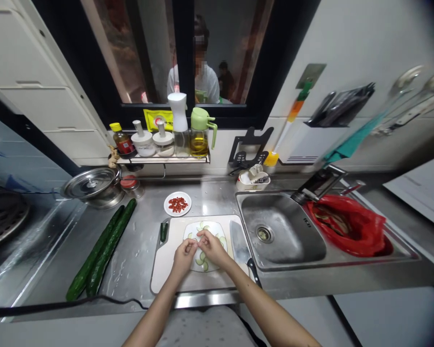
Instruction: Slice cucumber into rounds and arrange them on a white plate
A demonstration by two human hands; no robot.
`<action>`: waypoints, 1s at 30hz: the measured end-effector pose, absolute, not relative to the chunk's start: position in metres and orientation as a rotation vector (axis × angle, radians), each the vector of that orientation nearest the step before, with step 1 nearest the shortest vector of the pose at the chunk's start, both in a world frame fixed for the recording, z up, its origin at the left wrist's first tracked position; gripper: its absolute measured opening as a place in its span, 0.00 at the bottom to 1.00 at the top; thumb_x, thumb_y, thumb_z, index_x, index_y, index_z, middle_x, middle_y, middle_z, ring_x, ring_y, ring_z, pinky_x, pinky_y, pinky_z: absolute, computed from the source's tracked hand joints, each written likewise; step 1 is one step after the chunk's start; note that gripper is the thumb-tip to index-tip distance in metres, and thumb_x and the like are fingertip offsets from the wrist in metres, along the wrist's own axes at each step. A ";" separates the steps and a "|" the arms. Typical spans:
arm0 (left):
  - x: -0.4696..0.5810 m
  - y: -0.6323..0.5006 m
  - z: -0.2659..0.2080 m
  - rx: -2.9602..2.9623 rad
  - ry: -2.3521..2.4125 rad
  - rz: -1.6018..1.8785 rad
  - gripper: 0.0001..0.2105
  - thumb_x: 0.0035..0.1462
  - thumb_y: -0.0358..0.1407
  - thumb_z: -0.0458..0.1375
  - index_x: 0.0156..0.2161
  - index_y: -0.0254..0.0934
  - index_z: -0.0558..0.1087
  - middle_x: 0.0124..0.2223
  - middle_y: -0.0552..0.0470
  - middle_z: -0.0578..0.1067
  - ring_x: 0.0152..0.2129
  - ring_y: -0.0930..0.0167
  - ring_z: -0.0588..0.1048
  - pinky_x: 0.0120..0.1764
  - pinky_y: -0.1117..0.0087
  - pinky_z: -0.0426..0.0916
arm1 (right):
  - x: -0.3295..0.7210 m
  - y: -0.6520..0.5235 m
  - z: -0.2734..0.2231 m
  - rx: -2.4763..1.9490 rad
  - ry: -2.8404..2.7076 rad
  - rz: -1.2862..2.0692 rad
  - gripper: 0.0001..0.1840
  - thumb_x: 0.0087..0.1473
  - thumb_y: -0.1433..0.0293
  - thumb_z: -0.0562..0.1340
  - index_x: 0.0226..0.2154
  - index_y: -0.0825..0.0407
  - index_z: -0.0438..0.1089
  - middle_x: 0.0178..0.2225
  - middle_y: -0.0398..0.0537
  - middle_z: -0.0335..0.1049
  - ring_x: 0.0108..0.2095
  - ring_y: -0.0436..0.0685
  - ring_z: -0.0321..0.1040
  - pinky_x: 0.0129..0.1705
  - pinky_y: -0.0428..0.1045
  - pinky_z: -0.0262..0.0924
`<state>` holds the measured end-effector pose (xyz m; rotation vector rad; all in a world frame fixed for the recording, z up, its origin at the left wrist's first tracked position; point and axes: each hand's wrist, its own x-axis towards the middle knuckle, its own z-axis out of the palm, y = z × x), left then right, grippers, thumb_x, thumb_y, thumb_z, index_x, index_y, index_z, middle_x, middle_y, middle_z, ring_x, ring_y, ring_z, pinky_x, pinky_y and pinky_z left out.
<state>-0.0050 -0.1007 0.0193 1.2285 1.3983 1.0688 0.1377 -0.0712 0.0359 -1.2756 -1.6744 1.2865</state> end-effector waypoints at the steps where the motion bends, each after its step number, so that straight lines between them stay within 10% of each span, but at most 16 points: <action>1: -0.003 -0.101 0.018 1.229 1.396 1.045 0.15 0.52 0.47 0.55 0.32 0.35 0.72 0.29 0.52 0.74 0.26 0.73 0.69 0.31 0.73 0.64 | 0.141 -0.073 0.034 -1.287 -1.670 1.293 0.12 0.50 0.71 0.56 0.40 0.49 0.63 0.26 0.38 0.63 0.26 0.48 0.61 0.30 0.43 0.55; 11: 0.007 -0.089 0.017 1.039 1.278 1.009 0.18 0.46 0.49 0.58 0.30 0.34 0.71 0.23 0.56 0.68 0.19 0.77 0.64 0.24 0.76 0.58 | 0.159 -0.066 0.024 -1.386 -1.666 1.284 0.09 0.49 0.63 0.61 0.29 0.52 0.69 0.25 0.41 0.68 0.27 0.49 0.62 0.31 0.44 0.57; 30: 0.007 -0.028 0.020 1.807 1.854 0.361 0.08 0.56 0.35 0.53 0.38 0.40 0.75 0.39 0.50 0.76 0.40 0.67 0.70 0.43 0.70 0.59 | 0.157 -0.005 0.025 -1.780 -2.306 0.728 0.09 0.56 0.68 0.55 0.33 0.49 0.71 0.37 0.45 0.73 0.36 0.52 0.65 0.33 0.44 0.48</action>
